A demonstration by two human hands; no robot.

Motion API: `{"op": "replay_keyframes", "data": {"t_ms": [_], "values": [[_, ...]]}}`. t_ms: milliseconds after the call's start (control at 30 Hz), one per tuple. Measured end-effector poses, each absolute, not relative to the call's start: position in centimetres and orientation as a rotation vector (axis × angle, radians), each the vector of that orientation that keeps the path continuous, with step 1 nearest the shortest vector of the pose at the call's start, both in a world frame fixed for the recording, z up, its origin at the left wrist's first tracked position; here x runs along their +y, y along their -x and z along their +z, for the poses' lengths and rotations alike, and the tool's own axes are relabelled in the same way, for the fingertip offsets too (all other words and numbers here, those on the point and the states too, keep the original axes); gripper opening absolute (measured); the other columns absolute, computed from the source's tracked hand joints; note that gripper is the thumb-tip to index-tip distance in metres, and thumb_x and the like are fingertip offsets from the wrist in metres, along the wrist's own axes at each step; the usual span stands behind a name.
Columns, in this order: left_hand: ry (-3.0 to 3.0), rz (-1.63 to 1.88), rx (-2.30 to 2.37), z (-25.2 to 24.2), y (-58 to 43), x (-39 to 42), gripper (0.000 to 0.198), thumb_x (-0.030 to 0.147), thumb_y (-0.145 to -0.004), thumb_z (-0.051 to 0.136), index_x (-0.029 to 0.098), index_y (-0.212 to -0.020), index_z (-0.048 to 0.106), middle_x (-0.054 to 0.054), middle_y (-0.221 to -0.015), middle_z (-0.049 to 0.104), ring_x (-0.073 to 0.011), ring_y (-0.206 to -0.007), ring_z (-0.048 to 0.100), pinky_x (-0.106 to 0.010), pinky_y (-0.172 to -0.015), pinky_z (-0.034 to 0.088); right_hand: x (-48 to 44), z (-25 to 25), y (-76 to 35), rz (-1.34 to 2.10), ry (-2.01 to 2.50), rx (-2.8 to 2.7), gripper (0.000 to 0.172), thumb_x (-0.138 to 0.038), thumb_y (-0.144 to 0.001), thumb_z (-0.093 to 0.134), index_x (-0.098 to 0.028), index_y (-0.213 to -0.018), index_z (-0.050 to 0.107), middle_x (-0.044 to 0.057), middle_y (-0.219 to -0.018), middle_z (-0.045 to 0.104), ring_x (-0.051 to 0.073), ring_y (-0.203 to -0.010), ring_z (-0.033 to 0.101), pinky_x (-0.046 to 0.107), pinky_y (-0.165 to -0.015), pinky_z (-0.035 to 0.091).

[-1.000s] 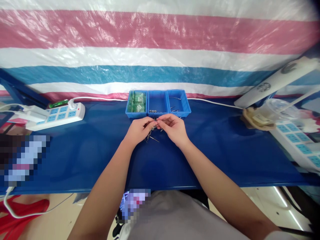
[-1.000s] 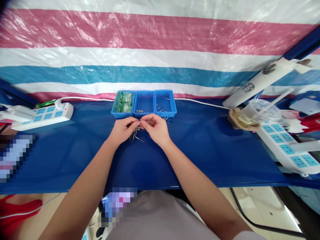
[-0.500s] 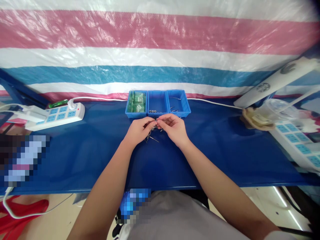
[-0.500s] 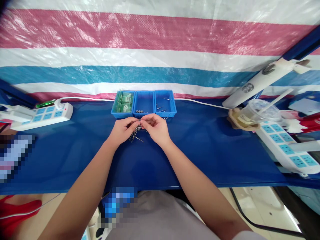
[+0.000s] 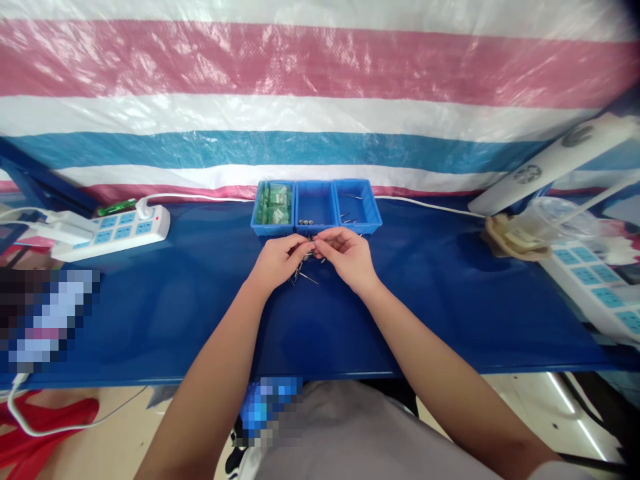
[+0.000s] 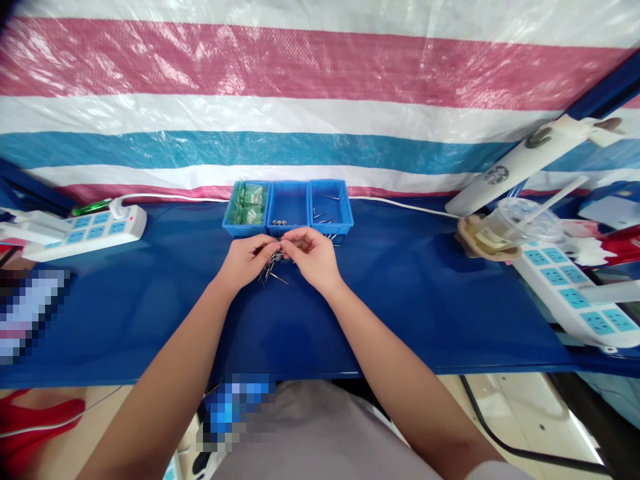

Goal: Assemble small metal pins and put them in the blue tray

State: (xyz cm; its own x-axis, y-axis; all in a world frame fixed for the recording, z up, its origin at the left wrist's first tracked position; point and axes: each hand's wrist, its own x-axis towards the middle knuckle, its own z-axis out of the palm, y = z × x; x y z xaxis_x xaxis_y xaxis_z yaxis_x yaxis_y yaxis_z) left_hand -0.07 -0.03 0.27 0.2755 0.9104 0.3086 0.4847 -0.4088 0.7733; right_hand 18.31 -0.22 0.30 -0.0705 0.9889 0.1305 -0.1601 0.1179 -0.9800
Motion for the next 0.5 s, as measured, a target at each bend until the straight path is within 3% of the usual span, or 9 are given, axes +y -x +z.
{"op": "replay_keyframes", "data": {"t_ms": [200,500], "values": [[-1.992,1.107,1.235,-0.13,-0.07,-0.07,0.030,0.045,-0.093,0.069,0.022,-0.112,0.074,0.003,-0.065,0.066,-0.0106,-0.056,0.058,-0.022,-0.060,0.048,0.07,-0.13,-18.35,1.229,0.979,-1.184,0.036,-0.050,-0.071,0.088,-0.023,-0.088,0.071,0.001,-0.080,0.075,0.016,-0.068,0.071,0.035,-0.070,0.063],[-2.019,1.038,1.240,0.27,0.13,-0.03,0.033,0.045,-0.100,0.057,0.018,-0.095,0.075,-0.001,-0.077,0.073,-0.0112,-0.063,0.063,-0.022,-0.065,0.049,-0.37,0.47,-18.24,1.252,0.962,-1.207,0.035,-0.046,-0.072,0.088,-0.021,-0.089,0.071,0.002,-0.082,0.075,0.016,-0.069,0.071,0.034,-0.071,0.062]]}}
